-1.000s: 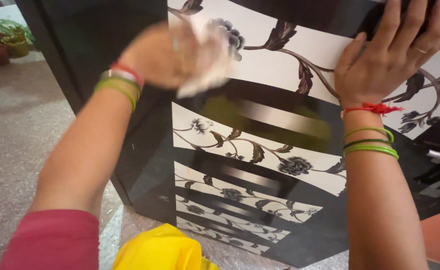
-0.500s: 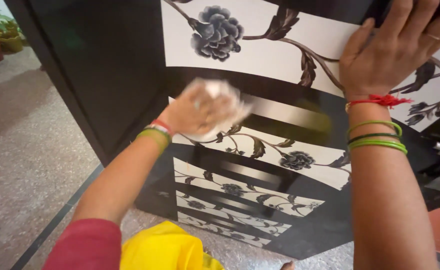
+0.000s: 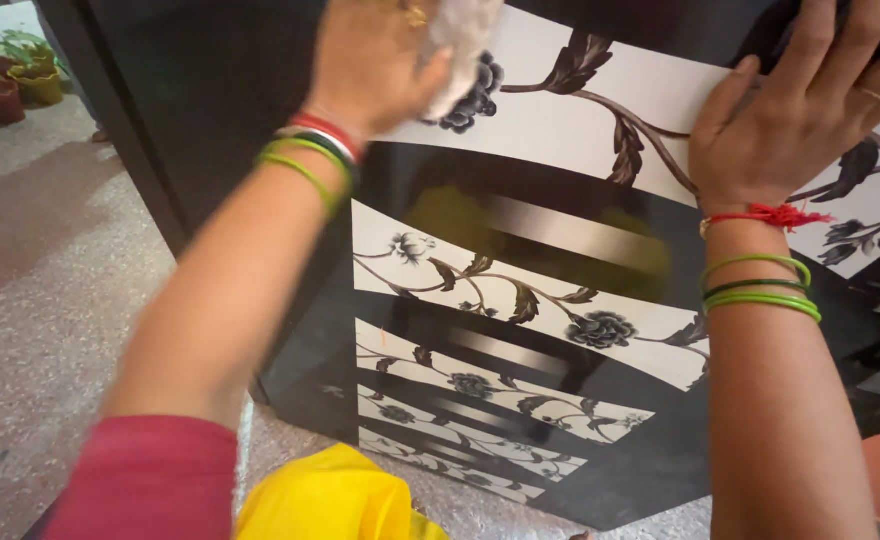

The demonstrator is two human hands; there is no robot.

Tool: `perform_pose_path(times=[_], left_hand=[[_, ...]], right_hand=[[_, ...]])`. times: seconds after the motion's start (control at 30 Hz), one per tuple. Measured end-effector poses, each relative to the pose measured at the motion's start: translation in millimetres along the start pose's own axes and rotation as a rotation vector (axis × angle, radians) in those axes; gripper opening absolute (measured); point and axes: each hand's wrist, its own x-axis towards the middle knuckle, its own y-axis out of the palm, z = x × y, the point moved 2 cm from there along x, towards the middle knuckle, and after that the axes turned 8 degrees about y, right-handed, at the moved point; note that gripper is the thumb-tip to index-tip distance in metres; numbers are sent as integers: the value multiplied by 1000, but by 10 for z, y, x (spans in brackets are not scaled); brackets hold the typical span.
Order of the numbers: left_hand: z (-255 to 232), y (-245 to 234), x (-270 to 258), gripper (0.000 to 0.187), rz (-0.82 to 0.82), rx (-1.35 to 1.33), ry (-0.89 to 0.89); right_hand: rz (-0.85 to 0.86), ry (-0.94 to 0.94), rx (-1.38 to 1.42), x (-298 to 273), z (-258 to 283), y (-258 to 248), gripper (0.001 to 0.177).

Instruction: The person wipes the surface of a black cabinet with a floral pattern using a white cloth. They systematically clean the front panels and the handle area.

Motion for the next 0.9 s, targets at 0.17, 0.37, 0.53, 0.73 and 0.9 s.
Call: perform_pose_path(times=[0.17, 0.37, 0.53, 0.73, 0.9], left_hand=[[-697, 622, -556, 71, -55, 20, 117], [-1011, 1035, -2120, 69, 229, 320, 1030], [-361, 641, -2059, 60, 682, -424, 494], [199, 98, -860, 74, -16, 240, 282], [-254, 364, 5, 70, -78, 105, -286]], right_hand=[[2, -2, -22, -29, -33, 41, 68], [13, -8, -59, -65, -34, 39, 66], [-14, -12, -30, 15, 31, -36, 64], [-17, -42, -43, 42, 68, -93, 62], [-17, -38, -48, 28, 30, -68, 64]])
